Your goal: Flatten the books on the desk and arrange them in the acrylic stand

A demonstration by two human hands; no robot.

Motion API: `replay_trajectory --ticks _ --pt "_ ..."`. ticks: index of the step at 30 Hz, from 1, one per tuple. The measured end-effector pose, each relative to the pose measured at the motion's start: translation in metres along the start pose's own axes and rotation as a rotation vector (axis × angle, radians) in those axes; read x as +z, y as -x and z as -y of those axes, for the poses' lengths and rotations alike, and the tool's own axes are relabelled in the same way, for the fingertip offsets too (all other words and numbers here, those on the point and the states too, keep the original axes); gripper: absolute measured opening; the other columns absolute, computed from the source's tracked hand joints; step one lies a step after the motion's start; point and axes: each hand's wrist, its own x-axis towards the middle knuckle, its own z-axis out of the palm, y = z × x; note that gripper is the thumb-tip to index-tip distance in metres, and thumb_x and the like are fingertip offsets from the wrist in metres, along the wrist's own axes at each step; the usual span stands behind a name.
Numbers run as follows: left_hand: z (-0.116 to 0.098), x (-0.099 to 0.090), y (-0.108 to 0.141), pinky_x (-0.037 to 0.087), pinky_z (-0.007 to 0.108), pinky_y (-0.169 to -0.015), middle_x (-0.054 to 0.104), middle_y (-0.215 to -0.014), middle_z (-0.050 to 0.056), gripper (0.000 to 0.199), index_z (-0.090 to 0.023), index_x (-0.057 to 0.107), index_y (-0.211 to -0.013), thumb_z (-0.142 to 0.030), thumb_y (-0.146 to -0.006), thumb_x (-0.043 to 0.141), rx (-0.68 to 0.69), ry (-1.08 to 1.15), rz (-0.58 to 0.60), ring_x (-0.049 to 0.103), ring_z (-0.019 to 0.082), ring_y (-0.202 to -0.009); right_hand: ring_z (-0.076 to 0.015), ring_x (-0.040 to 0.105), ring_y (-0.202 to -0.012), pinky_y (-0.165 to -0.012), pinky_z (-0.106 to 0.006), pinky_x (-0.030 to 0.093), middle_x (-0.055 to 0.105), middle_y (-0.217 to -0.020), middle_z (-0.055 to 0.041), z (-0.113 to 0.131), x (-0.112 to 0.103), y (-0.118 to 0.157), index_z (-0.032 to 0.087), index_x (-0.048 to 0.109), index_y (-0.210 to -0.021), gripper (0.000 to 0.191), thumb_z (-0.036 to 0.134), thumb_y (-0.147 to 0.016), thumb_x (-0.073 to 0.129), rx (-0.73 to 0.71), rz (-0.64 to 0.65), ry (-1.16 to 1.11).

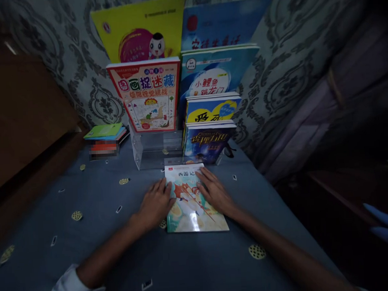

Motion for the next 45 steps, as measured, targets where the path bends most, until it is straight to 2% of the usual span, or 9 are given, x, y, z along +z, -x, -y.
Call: replay_trajectory --ticks 6,11,15,18,25,33,37,40,45 --pt "0.006 0.027 -0.019 0.042 0.058 -0.108 0.053 -0.145 0.027 0.05 -0.009 0.05 -0.141 -0.033 -0.098 0.048 -0.08 0.218 -0.105 0.048 0.038 -0.139 -0.0343 0.057 -0.131 -0.103 -0.056 0.053 0.055 -0.145 -0.0212 0.004 0.014 0.012 0.015 0.062 -0.135 0.043 0.031 -0.1 0.042 0.09 -0.135 0.052" --pt "0.008 0.033 -0.025 0.039 0.054 -0.115 0.056 -0.144 0.02 0.051 -0.014 0.053 -0.139 -0.037 -0.094 0.05 -0.174 0.896 -0.249 0.05 0.032 -0.138 -0.0368 0.059 -0.128 -0.1 -0.059 0.054 0.06 -0.139 -0.0221 0.007 0.033 0.023 0.014 0.066 -0.129 0.041 0.029 -0.097 0.046 0.048 -0.296 0.054" --pt "-0.001 0.02 -0.028 0.051 0.041 -0.105 0.065 -0.136 0.013 0.051 -0.021 0.059 -0.131 -0.042 -0.085 0.069 -0.503 1.581 -0.284 0.061 0.029 -0.127 -0.0375 0.056 -0.132 -0.099 -0.06 0.055 0.06 -0.141 -0.0196 0.02 0.038 0.034 0.017 0.066 -0.129 0.04 0.032 -0.098 0.047 0.056 -0.325 0.031" --pt "-0.009 0.015 -0.028 0.057 0.037 -0.095 0.072 -0.124 0.012 0.052 -0.021 0.062 -0.126 -0.038 -0.08 0.078 -0.738 1.843 -0.273 0.07 0.029 -0.113 -0.0367 0.054 -0.134 -0.101 -0.058 0.055 0.055 -0.146 -0.0188 0.032 0.04 0.042 0.018 0.062 -0.134 0.042 0.033 -0.099 0.045 0.067 -0.338 -0.024" --pt "-0.013 0.013 -0.024 0.06 0.039 -0.086 0.075 -0.113 0.014 0.061 -0.02 0.06 -0.132 -0.045 -0.08 0.079 -0.947 1.98 -0.267 0.076 0.029 -0.098 -0.0327 0.047 -0.14 -0.105 -0.053 0.053 0.043 -0.157 -0.0163 0.043 0.043 0.048 0.023 0.041 -0.152 0.052 0.034 -0.102 0.043 0.152 -0.35 -0.196" --pt "-0.026 -0.01 -0.02 0.059 0.045 -0.087 0.077 -0.102 0.018 0.053 -0.011 0.066 -0.114 -0.053 -0.082 0.075 -0.804 2.129 -0.176 0.076 0.034 -0.093 -0.0326 0.053 -0.136 -0.104 -0.055 0.053 0.056 -0.147 -0.0139 0.048 0.032 0.035 0.025 0.05 -0.147 0.053 0.046 -0.098 0.05 0.336 -0.368 -0.442" --pt "-0.024 -0.021 -0.02 0.059 0.045 -0.089 0.078 -0.099 0.017 0.051 -0.011 0.067 -0.108 -0.051 -0.078 0.079 -0.764 2.15 -0.161 0.075 0.034 -0.096 -0.0313 0.067 -0.119 -0.095 -0.051 0.059 0.071 -0.128 -0.011 0.068 0.0 0.02 0.025 0.058 -0.138 0.052 0.053 -0.095 0.055 0.422 -0.274 -0.843" --pt "-0.021 -0.027 -0.018 0.059 0.044 -0.089 0.078 -0.092 0.015 0.047 -0.011 0.066 -0.102 -0.045 -0.075 0.083 -0.745 2.123 -0.211 0.076 0.033 -0.094 -0.032 0.073 -0.105 -0.087 -0.048 0.063 0.075 -0.118 -0.0108 0.09 -0.022 0.006 0.021 0.06 -0.131 0.055 0.057 -0.09 0.062 0.625 -0.131 -1.205" --pt "-0.016 -0.029 -0.014 0.06 0.042 -0.086 0.078 -0.084 0.01 0.042 -0.013 0.067 -0.093 -0.042 -0.071 0.087 -0.678 2.139 -0.235 0.076 0.028 -0.081 -0.0336 0.077 -0.087 -0.071 -0.043 0.065 0.08 -0.098 -0.0123 0.109 -0.035 -0.007 0.018 0.066 -0.113 0.055 0.059 -0.078 0.074 0.881 -0.035 -1.504"
